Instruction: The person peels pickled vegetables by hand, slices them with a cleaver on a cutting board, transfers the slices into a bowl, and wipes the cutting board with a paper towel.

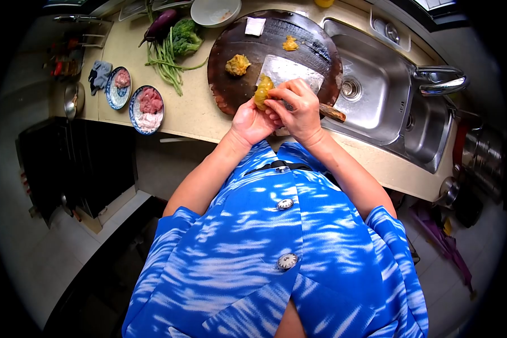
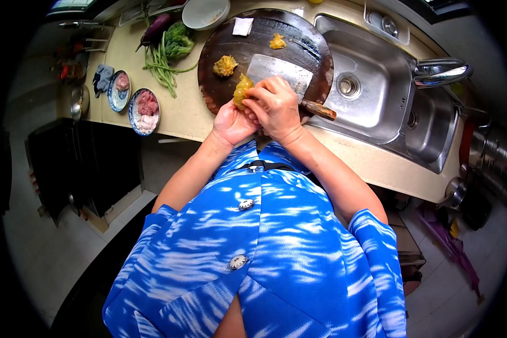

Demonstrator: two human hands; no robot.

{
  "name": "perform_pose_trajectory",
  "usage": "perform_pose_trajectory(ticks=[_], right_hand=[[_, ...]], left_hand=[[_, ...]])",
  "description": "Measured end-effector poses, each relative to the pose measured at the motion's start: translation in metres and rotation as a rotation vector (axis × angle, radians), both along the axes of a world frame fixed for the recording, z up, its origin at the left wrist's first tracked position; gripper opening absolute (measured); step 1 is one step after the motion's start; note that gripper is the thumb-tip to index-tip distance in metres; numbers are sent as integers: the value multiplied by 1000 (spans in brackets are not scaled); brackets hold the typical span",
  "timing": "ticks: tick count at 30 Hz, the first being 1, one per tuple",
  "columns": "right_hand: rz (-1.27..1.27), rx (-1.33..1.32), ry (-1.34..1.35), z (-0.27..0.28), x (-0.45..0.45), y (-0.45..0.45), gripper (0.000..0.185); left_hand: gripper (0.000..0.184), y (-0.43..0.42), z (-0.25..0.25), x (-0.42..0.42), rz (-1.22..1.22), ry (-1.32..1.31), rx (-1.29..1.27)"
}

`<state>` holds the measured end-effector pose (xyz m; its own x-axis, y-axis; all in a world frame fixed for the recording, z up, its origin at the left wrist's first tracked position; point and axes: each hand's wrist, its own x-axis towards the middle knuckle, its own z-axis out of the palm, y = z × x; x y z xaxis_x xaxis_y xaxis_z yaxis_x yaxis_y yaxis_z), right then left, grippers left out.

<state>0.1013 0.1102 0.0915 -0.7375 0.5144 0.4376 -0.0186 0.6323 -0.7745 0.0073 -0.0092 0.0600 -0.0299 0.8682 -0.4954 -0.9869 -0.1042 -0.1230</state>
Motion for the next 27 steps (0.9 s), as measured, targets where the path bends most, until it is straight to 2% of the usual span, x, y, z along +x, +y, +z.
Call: perform_pose_trajectory(ticks=[4, 6, 10, 12, 22, 24, 27], right_hand=[[2, -74, 18, -2, 0, -2, 14], [29, -170, 38, -3, 2, -1, 13], [24, -231, 58, -1, 5, -5, 11], [-32, -551, -18, 1, 6, -9, 9], [-13, -508, -35, -4, 8, -2, 7], [72, -278, 21, -2, 8, 1, 7], [114, -183, 47, -1, 8, 4, 8]], left_hand=[[39, 3, 1, 2, -18, 53, -92], [39, 3, -1, 4, -35, 70, 24], [38, 5, 2, 4, -51, 85, 46], [38, 8, 5, 4, -61, 71, 103], [34, 11, 3, 8, -38, -75, 149], [34, 11, 4, 7, -16, -90, 110], [35, 12, 8, 7, -3, -109, 21]])
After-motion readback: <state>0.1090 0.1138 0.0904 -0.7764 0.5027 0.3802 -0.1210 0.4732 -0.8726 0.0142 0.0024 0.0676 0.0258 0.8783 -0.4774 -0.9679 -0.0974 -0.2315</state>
